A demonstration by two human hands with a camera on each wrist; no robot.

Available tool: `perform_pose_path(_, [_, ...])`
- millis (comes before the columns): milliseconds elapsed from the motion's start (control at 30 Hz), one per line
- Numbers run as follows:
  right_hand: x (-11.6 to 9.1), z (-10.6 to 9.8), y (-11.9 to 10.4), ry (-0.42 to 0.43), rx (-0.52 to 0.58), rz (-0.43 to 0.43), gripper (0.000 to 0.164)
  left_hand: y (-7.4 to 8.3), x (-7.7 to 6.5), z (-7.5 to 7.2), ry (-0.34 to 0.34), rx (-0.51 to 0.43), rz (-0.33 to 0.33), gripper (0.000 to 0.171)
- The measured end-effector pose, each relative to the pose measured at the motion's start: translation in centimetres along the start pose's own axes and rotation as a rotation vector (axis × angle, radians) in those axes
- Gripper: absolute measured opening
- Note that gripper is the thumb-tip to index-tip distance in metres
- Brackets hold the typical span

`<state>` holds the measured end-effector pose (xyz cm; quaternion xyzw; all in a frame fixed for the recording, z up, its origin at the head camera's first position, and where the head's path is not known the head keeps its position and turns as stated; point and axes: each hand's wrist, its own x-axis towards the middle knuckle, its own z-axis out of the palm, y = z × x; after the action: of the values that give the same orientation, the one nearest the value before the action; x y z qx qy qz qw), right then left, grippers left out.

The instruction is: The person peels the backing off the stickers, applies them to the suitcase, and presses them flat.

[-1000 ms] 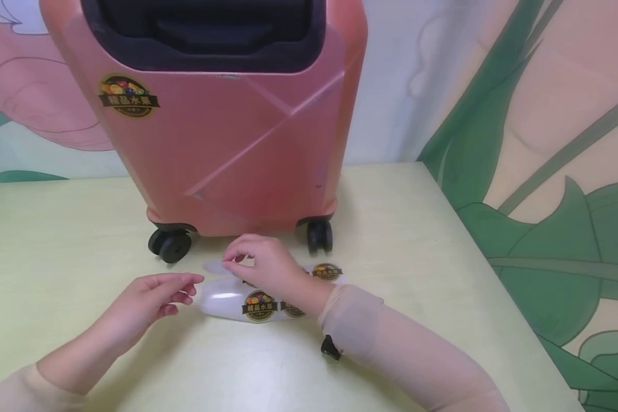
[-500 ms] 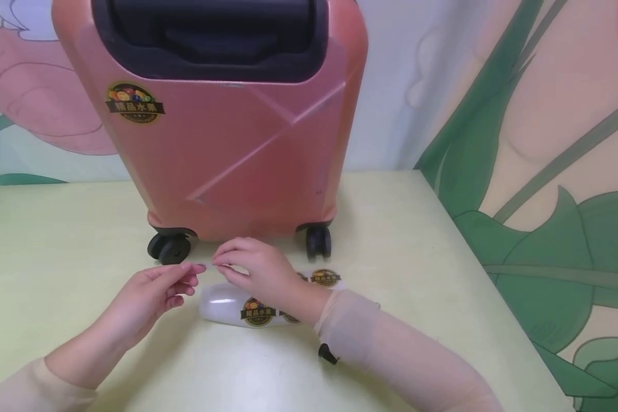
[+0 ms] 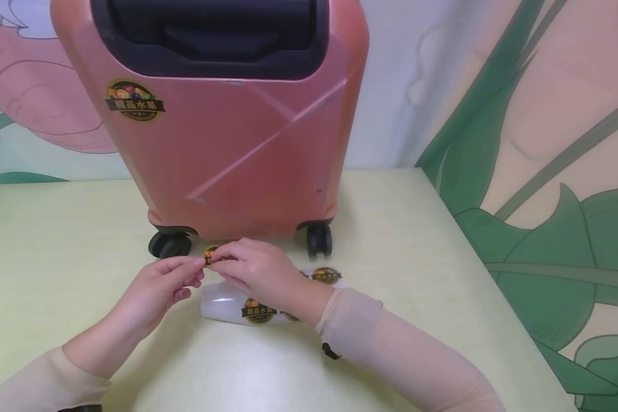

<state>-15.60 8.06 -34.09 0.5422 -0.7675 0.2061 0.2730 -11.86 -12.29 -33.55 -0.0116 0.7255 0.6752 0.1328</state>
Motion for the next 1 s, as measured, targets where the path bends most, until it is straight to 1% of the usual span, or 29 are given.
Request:
perform_pose_path(167, [0.0,-0.1,0.1,-0.016,-0.009,-0.020,0.018,-0.1,0.2,0.1,0.003,0.009,0.018,0.024])
perform_pose_path(267, [0.0,-0.2,0.2,-0.015,-0.018,-0.024,0.019,-0.1,0.3,0.1,0.007,0.030,0.030,0.023])
perform_pose_path(367, [0.1,-0.5,0.3,0.000,-0.024,-0.006,0.022,0.0,0.4,0.1,0.013,0.059,0.046,0.026])
perform_pose_path(433, [0.1,-0.7,0.3,0.017,-0.014,0.031,0.026,0.1,0.4,0.1,0.020,0.074,0.060,0.028])
perform_pose_path(500, [0.2,-1.0,0.3,0.047,0.029,0.114,0.030,0.3,0.5,0.0,0.026,0.088,0.074,0.029])
perform_pose_path(533, [0.2,-1.2,0.3,0.065,0.065,0.174,0.031,0.4,0.5,-0.1,0.030,0.092,0.082,0.029])
perform_pose_path(600, [0.3,-1.4,0.3,0.109,0.175,0.310,0.031,0.7,0.5,-0.2,0.039,0.104,0.100,0.030])
perform_pose_path(700, [0.4,-1.6,0.4,0.175,0.349,0.520,0.024,1.1,0.5,-0.4,0.052,0.121,0.128,0.030])
perform_pose_path(767, [0.5,-1.8,0.4,0.190,0.433,0.618,0.018,1.3,0.4,-0.4,0.060,0.131,0.148,0.029])
perform_pose_path(833, [0.5,-1.9,0.4,0.183,0.469,0.689,0.013,1.4,0.4,-0.3,0.066,0.136,0.167,0.028])
perform_pose_path(1000, [0.5,-2.1,0.4,0.159,0.507,0.789,0.013,1.6,0.4,-0.3,0.088,0.144,0.213,0.026])
